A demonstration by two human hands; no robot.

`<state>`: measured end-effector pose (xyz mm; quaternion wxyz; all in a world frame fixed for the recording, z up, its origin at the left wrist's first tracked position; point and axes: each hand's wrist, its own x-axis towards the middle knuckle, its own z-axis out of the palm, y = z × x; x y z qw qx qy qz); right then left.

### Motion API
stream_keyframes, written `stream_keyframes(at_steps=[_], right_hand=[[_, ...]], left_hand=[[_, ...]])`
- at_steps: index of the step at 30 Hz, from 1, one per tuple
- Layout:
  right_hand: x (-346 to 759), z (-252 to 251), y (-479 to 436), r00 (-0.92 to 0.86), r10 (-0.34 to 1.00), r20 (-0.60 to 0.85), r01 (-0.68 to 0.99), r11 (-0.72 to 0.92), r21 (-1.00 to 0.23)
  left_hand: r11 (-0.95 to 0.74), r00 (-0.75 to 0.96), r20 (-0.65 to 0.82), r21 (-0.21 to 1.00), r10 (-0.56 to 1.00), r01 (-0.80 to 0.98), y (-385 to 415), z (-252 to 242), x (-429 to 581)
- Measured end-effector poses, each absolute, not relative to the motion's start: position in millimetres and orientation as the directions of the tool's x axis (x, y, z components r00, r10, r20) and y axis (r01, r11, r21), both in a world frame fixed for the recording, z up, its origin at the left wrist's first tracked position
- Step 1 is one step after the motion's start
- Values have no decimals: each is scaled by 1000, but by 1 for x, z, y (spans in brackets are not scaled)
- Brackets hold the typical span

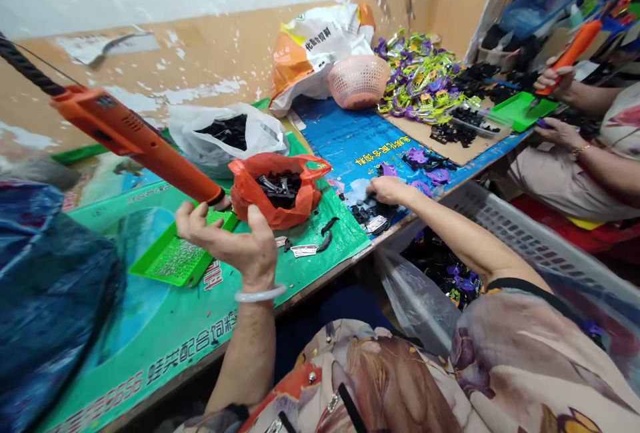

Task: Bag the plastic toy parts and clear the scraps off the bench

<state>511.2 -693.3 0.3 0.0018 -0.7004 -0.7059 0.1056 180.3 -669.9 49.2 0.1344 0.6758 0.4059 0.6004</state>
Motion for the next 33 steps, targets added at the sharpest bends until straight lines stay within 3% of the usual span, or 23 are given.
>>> stream_keyframes(at_steps=[2,4,7,10,13,16,21,24,27,30,33], right_hand=[[509,-1,-684,5,984,-176,993,-25,-112],[514,3,-681,51,990,-135,982,-74,-175],[531,14,-691,128,992,1,918,-118,-379],[549,26,-718,206,978,24,846,-166,-507],[557,29,-750,268,964,-9,862,-243,-445],[557,23,-771,267,963,-23,887,-255,-385],[525,7,-774,92,995,49,926,-67,-371],[485,2,-764,-94,991,92,959,115,-258],[452,1,-753,-205,978,32,975,207,-87],[448,1,-744,-160,987,-10,987,160,18],[467,3,-743,-89,996,-12,996,89,17]], left_hand=[[-769,57,824,499,564,399,-688,42,189],[-882,350,820,357,453,307,-701,35,205],[-917,710,588,327,388,230,-704,27,238],[-915,875,303,271,376,300,-694,23,265],[-927,931,88,166,354,336,-684,21,274],[-937,941,26,105,337,333,-679,16,260],[-918,921,-79,86,381,387,-674,4,223],[-915,918,-100,94,383,392,-672,-1,212],[-909,913,-98,102,396,405,-670,0,212],[-884,892,-104,123,440,451,-668,6,223],[-870,877,-60,111,478,481,-663,12,242]])
